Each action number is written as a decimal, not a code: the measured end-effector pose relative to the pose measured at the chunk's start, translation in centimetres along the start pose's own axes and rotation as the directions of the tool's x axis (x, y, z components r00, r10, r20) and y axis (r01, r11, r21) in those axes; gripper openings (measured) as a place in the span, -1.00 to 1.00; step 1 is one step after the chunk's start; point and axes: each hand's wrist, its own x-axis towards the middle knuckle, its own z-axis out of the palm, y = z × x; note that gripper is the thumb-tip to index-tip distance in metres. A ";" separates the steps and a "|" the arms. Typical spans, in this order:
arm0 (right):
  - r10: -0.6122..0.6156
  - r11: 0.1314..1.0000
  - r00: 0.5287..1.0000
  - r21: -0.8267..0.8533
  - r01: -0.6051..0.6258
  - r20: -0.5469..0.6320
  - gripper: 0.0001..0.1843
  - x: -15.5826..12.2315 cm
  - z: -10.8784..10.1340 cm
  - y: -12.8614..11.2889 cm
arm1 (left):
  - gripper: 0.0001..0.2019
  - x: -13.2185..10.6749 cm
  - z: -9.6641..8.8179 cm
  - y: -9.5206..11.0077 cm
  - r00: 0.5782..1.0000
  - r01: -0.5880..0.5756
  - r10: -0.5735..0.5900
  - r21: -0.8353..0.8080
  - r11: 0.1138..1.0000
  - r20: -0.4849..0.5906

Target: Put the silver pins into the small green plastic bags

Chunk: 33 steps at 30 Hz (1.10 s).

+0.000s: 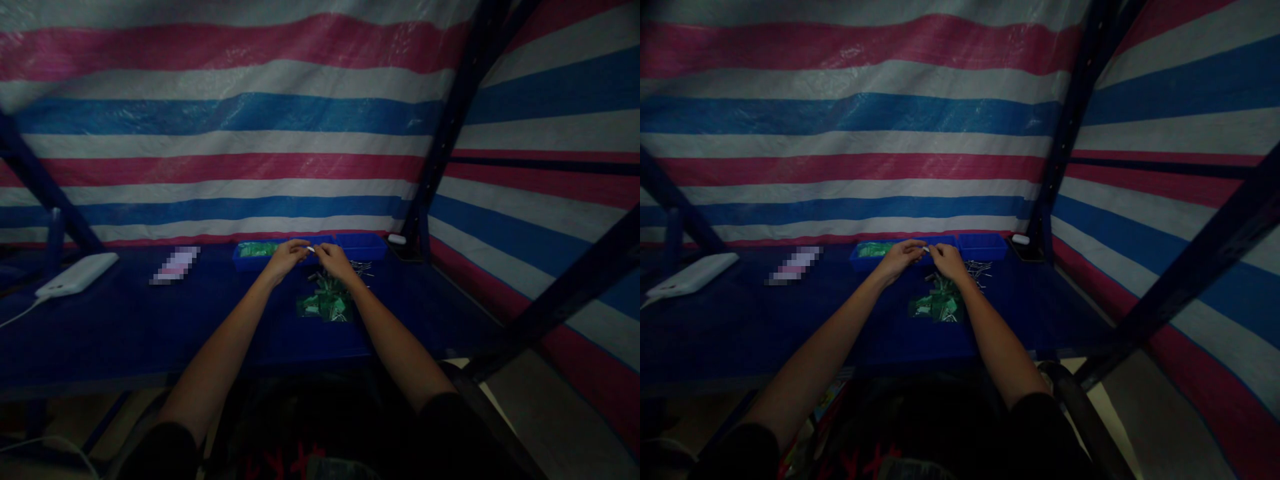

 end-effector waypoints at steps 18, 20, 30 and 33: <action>-0.102 0.994 0.994 -0.049 0.101 -0.030 -0.70 -0.1 0.3 0.3 | -0.83 0.4 0.1 -0.3 0.999 0.017 -0.009 0.184 0.983 -0.045; -0.128 0.989 0.991 -0.076 0.126 -0.027 -0.72 -0.3 0.3 0.2 | -0.77 0.5 0.1 -0.5 0.997 0.050 -0.038 0.200 0.978 -0.066; -0.094 0.991 0.992 -0.104 0.085 -0.081 -0.66 0.0 0.4 0.5 | -0.76 0.6 0.2 -0.9 0.997 0.079 -0.072 0.200 0.977 -0.040; -0.014 0.996 0.997 -0.084 0.007 -0.078 -0.60 0.1 0.4 0.5 | -0.84 0.4 0.4 -0.8 0.998 0.054 -0.049 0.210 0.976 -0.027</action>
